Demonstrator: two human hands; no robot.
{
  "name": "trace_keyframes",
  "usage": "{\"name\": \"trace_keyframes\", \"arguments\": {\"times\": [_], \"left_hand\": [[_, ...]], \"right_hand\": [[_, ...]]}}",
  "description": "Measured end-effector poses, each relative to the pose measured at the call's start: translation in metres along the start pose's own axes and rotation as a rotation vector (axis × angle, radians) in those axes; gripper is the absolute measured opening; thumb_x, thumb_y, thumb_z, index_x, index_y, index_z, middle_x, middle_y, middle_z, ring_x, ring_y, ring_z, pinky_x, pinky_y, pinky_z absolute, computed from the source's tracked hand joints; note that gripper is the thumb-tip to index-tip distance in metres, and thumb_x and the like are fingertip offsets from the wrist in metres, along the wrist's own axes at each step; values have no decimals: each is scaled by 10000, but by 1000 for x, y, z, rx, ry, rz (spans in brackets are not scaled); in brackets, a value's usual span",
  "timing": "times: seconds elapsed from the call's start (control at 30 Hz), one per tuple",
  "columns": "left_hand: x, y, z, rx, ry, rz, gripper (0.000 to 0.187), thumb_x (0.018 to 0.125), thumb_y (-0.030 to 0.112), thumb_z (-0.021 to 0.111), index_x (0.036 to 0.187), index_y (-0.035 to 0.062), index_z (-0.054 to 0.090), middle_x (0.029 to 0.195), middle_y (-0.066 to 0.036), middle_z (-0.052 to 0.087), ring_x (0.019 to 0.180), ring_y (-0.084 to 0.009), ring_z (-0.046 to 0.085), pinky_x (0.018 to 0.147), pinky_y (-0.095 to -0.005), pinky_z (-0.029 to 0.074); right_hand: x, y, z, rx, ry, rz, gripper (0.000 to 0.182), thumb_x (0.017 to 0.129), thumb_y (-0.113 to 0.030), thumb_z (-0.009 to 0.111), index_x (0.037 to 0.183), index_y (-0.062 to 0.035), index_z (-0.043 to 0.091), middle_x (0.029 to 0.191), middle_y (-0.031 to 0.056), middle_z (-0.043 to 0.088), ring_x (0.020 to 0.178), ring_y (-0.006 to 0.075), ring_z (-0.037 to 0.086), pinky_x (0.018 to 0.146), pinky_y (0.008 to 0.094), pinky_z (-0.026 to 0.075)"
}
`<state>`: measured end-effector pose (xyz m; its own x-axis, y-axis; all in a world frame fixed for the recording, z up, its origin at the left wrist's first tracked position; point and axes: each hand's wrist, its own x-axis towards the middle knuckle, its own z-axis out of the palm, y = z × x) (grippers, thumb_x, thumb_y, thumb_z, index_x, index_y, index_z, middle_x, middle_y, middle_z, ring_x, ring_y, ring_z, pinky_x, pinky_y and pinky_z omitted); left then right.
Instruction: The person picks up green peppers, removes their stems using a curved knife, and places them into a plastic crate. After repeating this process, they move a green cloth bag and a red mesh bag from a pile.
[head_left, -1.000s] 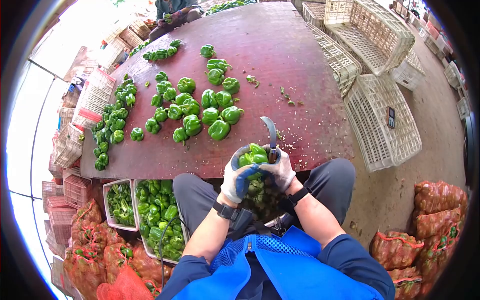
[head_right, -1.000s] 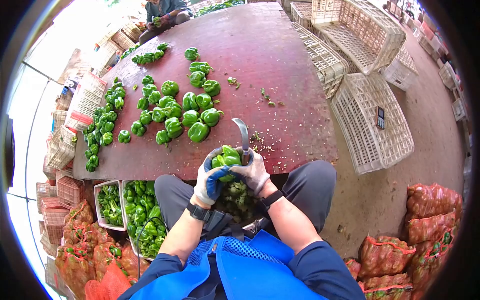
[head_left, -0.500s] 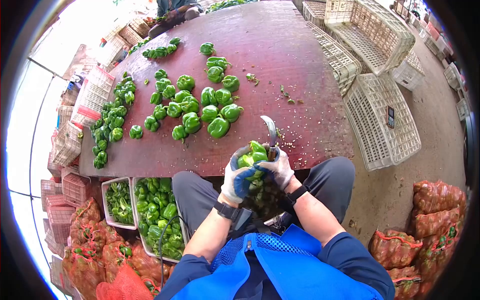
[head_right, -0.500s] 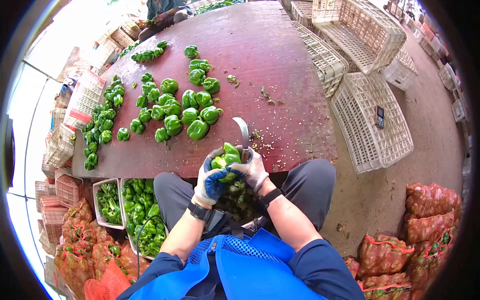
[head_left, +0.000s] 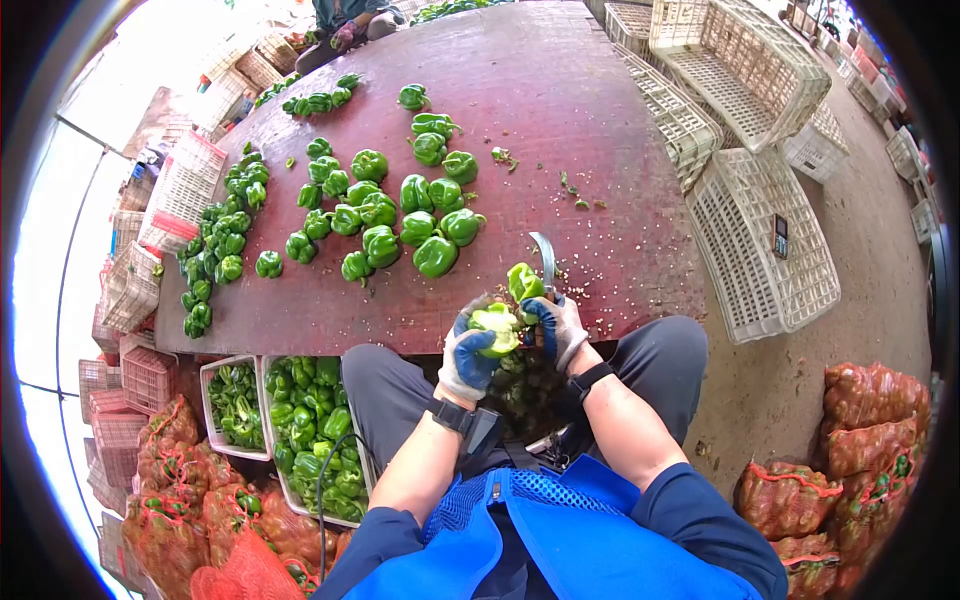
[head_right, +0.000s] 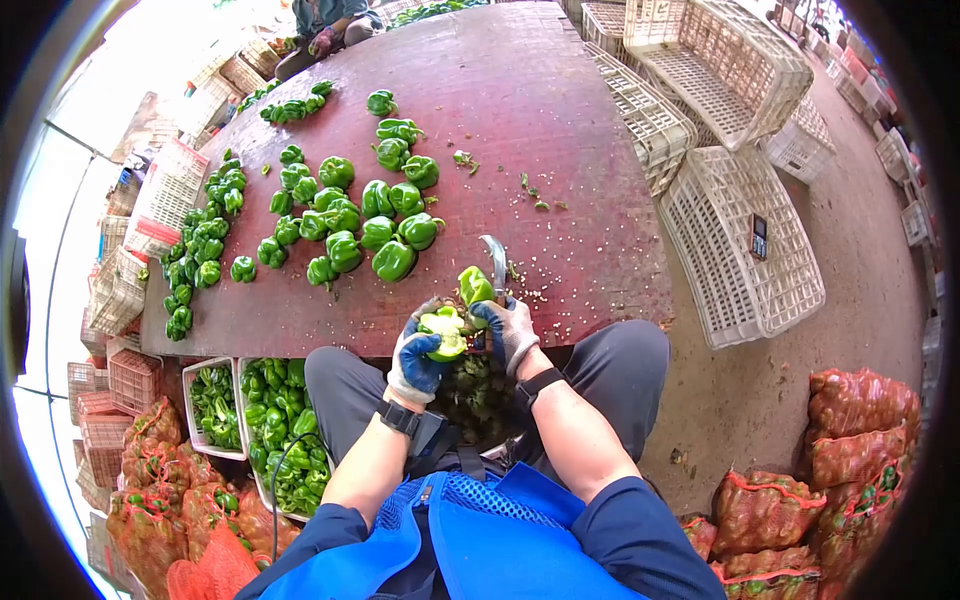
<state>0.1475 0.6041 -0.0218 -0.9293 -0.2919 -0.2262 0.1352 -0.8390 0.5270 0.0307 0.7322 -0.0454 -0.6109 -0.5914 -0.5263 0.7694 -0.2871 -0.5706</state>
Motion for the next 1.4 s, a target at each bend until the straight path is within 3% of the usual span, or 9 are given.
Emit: {"name": "trace_keyframes", "arguments": {"times": [0.17, 0.23, 0.3, 0.43, 0.8, 1.03, 1.1, 1.27, 1.4], "left_hand": [[8, 4, -7, 52, 2, 61, 617, 734, -24, 635, 1336, 5, 505, 1235, -150, 619, 1104, -296, 640, 983, -415, 530], [10, 9, -9, 139, 18, 78, 619, 736, -20, 652, 1337, 5, 504, 1221, -144, 623, 1094, -288, 645, 983, -401, 531], [10, 12, -5, 322, 30, 153, 613, 747, -6, 669, 1337, -5, 499, 1226, -147, 620, 1105, -272, 639, 984, -381, 529], [2, 19, 13, 392, -8, 130, 603, 766, 6, 669, 1342, -20, 490, 1248, -156, 611, 1118, -257, 629, 990, -369, 519], [-3, 22, 5, 462, -53, 52, 502, 886, 99, 633, 1348, -45, 500, 1193, -151, 640, 1030, -208, 659, 919, -326, 538], [6, -2, -18, 711, 254, 166, 283, 933, 86, 653, 1196, -7, 603, 1049, -63, 649, 937, -123, 617, 819, -281, 523], [4, -3, -17, 1413, 232, 449, 294, 924, 73, 656, 1200, -12, 601, 1055, -56, 642, 930, -131, 611, 829, -292, 521], [3, 11, -9, 715, 154, 121, 312, 946, 81, 616, 1239, -16, 572, 1125, -66, 624, 979, -119, 591, 869, -267, 500], [-3, 23, 6, 653, 62, 92, 330, 950, 82, 614, 1263, -13, 569, 1155, -73, 621, 993, -112, 588, 878, -257, 499]], "right_hand": [[3, -8, 9, -220, 152, -79, 279, 859, -244, 757, 1059, -80, 651, 863, 16, 684, 674, 122, 666, 510, 283, 530], [15, 5, -6, -623, 186, -315, 323, 867, -253, 768, 1098, -52, 666, 886, 15, 709, 695, 101, 642, 621, 260, 523], [12, 15, -1, -378, -1, -404, 320, 842, -238, 788, 1077, -48, 683, 882, 15, 708, 707, 98, 634, 652, 273, 518], [5, 8, -1, -770, -218, -293, 338, 809, -261, 793, 1053, -45, 704, 932, 27, 702, 863, 100, 616, 783, 298, 518], [-9, 5, 8, -826, -306, -309, 301, 825, -278, 762, 962, -19, 696, 818, 53, 693, 768, 107, 605, 720, 323, 514], [-5, 15, 10, -1069, -208, -394, 318, 836, -308, 711, 933, -9, 662, 858, 198, 688, 807, 339, 664, 720, 398, 509], [-5, 16, 12, -1187, -173, -371, 301, 838, -294, 707, 929, -11, 665, 833, 171, 693, 775, 287, 660, 715, 391, 506], [-2, 17, 3, -902, -270, -267, 278, 833, -283, 730, 893, -17, 675, 782, 70, 681, 711, 168, 609, 681, 354, 499], [-13, 5, 16, -700, -264, -114, 231, 832, -249, 753, 859, -32, 678, 757, -2, 643, 674, 72, 553, 611, 283, 472]]}}
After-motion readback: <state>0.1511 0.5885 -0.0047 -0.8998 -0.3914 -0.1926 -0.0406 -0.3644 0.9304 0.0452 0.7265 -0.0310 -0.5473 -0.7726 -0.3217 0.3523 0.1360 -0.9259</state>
